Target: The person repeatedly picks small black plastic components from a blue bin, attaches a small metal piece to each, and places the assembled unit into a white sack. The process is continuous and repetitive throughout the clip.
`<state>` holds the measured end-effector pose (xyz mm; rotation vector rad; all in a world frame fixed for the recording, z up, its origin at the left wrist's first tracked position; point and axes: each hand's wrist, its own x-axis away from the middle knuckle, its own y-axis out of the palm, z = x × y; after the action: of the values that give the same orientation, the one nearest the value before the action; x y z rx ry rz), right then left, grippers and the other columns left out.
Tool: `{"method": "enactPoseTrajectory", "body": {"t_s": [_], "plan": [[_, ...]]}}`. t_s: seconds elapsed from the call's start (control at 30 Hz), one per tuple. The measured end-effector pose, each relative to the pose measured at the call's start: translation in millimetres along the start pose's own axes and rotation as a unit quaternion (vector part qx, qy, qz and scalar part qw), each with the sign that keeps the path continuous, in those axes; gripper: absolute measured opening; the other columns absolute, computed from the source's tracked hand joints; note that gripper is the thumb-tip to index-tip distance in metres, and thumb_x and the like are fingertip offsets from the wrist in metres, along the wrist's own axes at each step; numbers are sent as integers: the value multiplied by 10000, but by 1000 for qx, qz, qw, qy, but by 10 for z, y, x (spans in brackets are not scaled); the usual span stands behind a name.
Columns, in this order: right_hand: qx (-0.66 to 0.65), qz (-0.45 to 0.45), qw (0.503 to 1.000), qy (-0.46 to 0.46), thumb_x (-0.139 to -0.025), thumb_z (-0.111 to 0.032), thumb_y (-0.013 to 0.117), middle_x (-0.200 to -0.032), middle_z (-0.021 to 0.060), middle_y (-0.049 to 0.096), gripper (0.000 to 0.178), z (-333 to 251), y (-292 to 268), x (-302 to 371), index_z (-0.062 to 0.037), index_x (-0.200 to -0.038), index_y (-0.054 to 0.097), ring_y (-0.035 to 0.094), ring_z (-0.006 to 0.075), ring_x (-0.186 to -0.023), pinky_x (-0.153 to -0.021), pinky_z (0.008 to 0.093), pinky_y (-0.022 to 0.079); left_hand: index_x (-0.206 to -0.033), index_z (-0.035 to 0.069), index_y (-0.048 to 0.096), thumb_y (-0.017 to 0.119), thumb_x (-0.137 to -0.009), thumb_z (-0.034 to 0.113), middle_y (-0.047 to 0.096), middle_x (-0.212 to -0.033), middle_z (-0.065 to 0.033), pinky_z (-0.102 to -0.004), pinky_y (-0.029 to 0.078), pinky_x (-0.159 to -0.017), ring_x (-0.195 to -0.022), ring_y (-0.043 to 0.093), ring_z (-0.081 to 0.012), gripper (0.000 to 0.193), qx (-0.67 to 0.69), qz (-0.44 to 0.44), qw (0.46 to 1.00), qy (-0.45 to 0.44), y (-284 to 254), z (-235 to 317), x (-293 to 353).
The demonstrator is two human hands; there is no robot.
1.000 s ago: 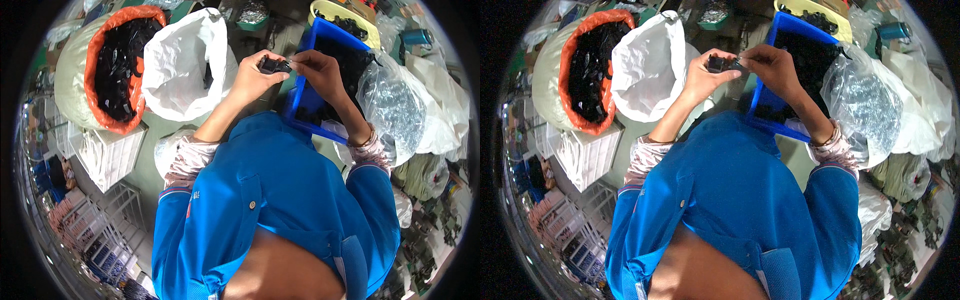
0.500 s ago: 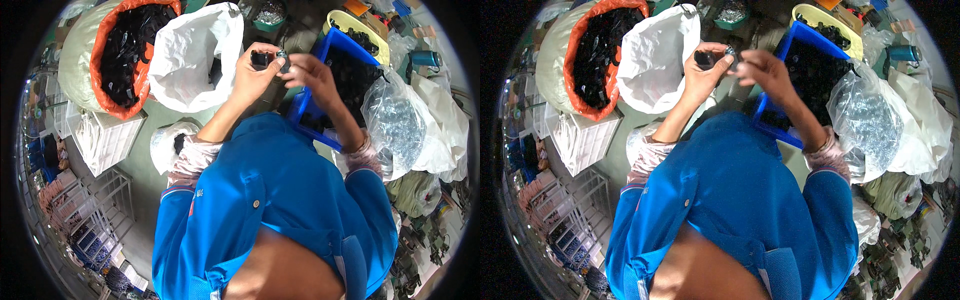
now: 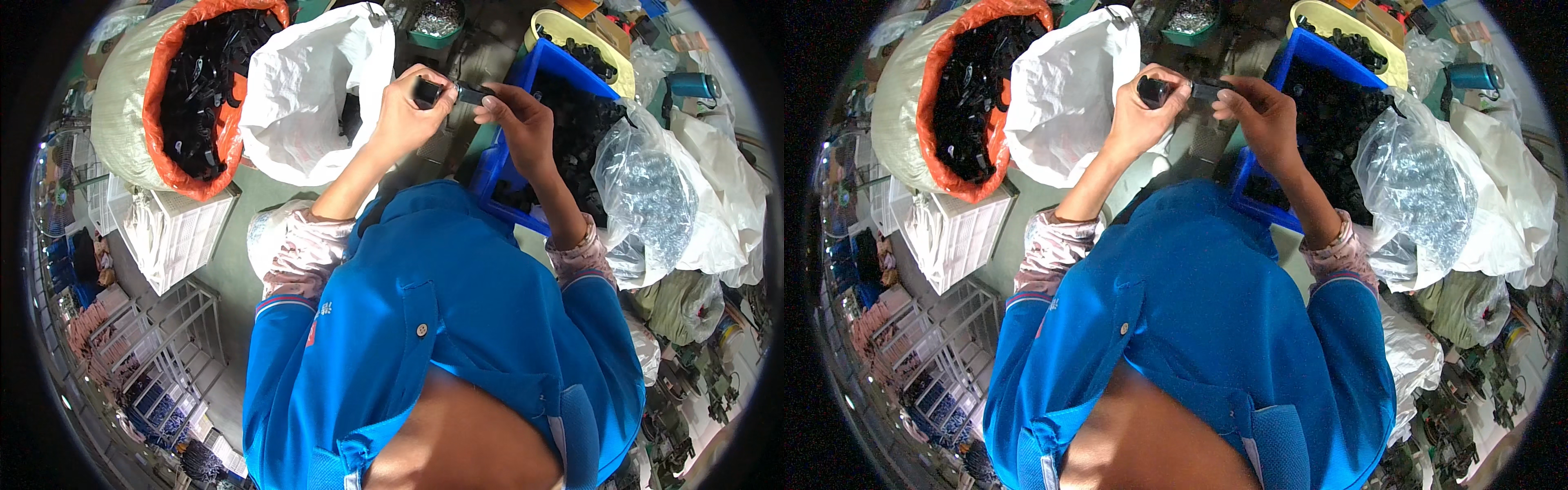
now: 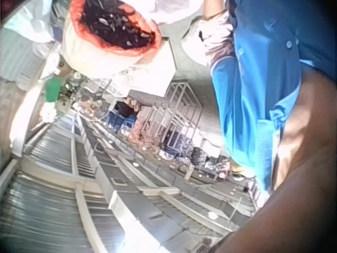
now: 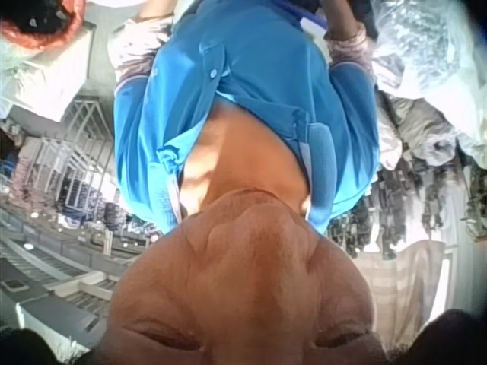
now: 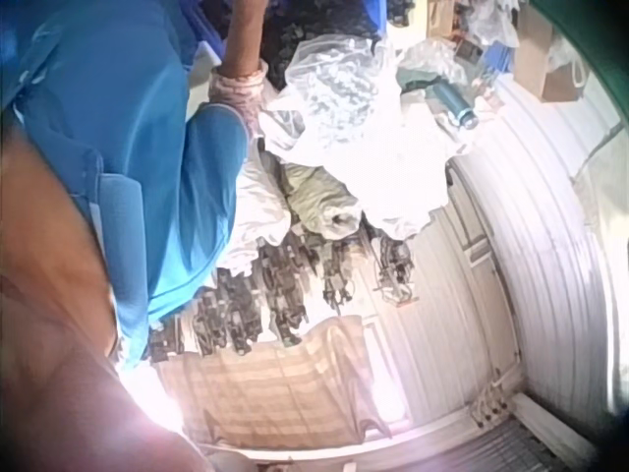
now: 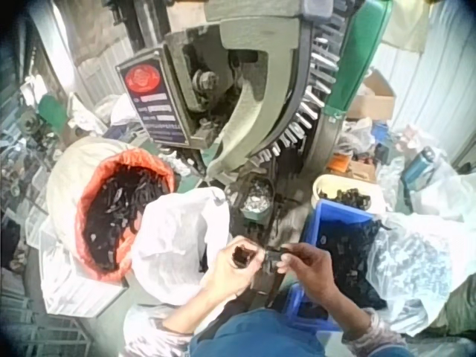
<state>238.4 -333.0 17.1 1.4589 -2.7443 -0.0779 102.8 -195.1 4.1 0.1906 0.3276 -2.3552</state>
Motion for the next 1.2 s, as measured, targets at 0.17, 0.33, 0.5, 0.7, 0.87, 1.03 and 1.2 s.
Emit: {"method": "enactPoseTrajectory", "body": {"t_s": [0.17, 0.33, 0.5, 0.7, 0.87, 1.03, 1.2], "plan": [[36, -17, 999, 6, -944, -146, 624, -965, 120, 686, 292, 46, -35, -78, 50, -1160, 620, 665, 149, -833, -755, 272, 545, -901, -31, 623, 702, -868, 72, 640, -887, -76, -283, 553, -674, -814, 651, -135, 135, 191, -6, 968, -162, 2, 52, 3], [-120, -15, 987, 104, -954, -183, 607, -960, 122, 669, 316, 203, -137, -224, 47, -1171, 622, 646, 153, -821, -750, 282, 541, -1062, -9, 591, 679, -908, 235, 627, -929, -93, -357, 602, -735, -852, 661, -208, 302, 386, -4, 877, -285, -135, -50, -73], [-167, -26, 977, 127, -953, -191, 610, -963, 84, 668, 325, 219, -322, -300, 6, -1212, 608, 633, 152, -861, -753, 289, 517, -1132, -38, 522, 538, -947, 165, 578, -1194, -257, -549, 531, -916, -1072, 617, -360, 276, 605, -49, 715, -348, -307, 33, -28], [-250, -54, 959, 119, -944, -171, 625, -946, 73, 673, 276, 122, -417, -369, -2, -1162, 623, 639, 152, -857, -757, 287, 516, -1113, 30, 509, 691, -896, 141, 585, -760, -49, -237, 423, -496, -572, 552, -115, 304, 255, -49, 923, -285, -227, 33, 118], [-244, -64, 960, 122, -946, -162, 620, -950, 77, 676, 271, 65, -377, -384, 2, -1162, 621, 643, 152, -859, -764, 288, 521, -1191, 38, 511, 674, -895, 100, 624, -935, -56, -246, 509, -627, -837, 625, -134, 343, 464, -86, 807, -354, -192, 71, 162], [-196, -53, 974, 105, -940, -160, 628, -912, 67, 670, 252, -34, -313, -398, 3, -1133, 636, 635, 143, -819, -751, 277, 514, -1238, 115, 546, 658, -891, 54, 648, -1192, -64, -261, 526, -652, -993, 655, -168, 370, 297, -140, 899, -288, -202, 35, 240], [-101, -51, 988, 101, -911, -199, 674, -852, 54, 657, 268, -40, -251, -420, 9, -1079, 657, 613, 130, -770, -712, 270, 499, -1262, 126, 559, 671, -880, 52, 651, -1192, -45, -259, 525, -657, -974, 665, -170, 405, 274, -148, 905, -291, -161, 102, 250]]}}
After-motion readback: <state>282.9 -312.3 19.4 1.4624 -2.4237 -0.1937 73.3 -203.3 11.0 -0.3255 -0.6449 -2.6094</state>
